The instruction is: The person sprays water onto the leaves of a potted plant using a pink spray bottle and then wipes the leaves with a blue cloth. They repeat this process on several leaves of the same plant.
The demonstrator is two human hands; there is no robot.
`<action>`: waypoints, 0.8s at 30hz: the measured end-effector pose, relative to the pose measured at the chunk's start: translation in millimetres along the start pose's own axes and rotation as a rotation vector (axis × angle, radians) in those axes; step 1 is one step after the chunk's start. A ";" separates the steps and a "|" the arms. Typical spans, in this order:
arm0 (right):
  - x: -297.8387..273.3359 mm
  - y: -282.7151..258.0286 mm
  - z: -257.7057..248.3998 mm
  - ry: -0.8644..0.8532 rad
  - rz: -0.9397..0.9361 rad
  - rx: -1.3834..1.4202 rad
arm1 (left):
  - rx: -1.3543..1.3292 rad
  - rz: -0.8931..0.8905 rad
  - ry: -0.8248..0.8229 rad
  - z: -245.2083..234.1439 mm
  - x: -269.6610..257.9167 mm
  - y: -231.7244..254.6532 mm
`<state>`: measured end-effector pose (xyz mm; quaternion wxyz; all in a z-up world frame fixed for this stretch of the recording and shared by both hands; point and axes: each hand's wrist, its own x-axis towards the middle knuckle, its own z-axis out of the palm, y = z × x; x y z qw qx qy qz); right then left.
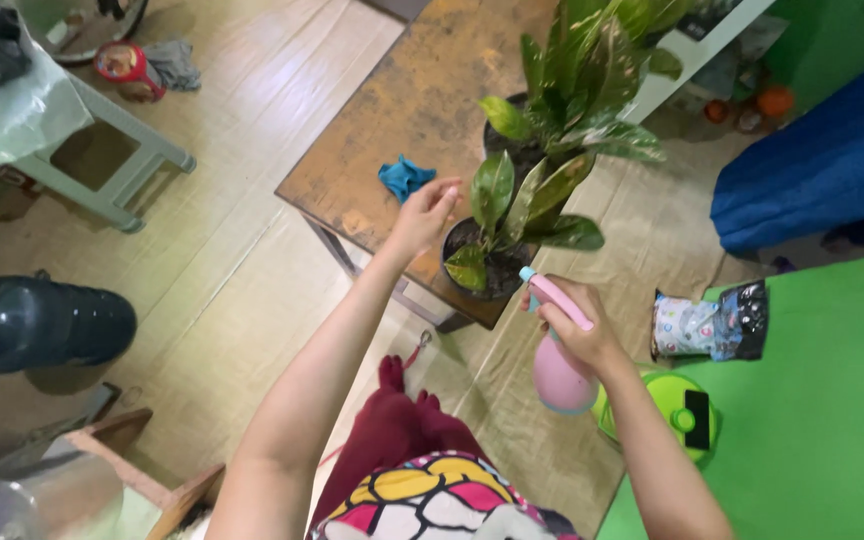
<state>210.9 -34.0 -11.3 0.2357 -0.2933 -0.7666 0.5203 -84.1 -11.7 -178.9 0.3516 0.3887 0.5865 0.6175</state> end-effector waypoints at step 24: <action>24.5 -64.1 102.3 0.581 0.225 -0.029 | 0.608 -0.171 -0.360 -2.3 89.4 -37.8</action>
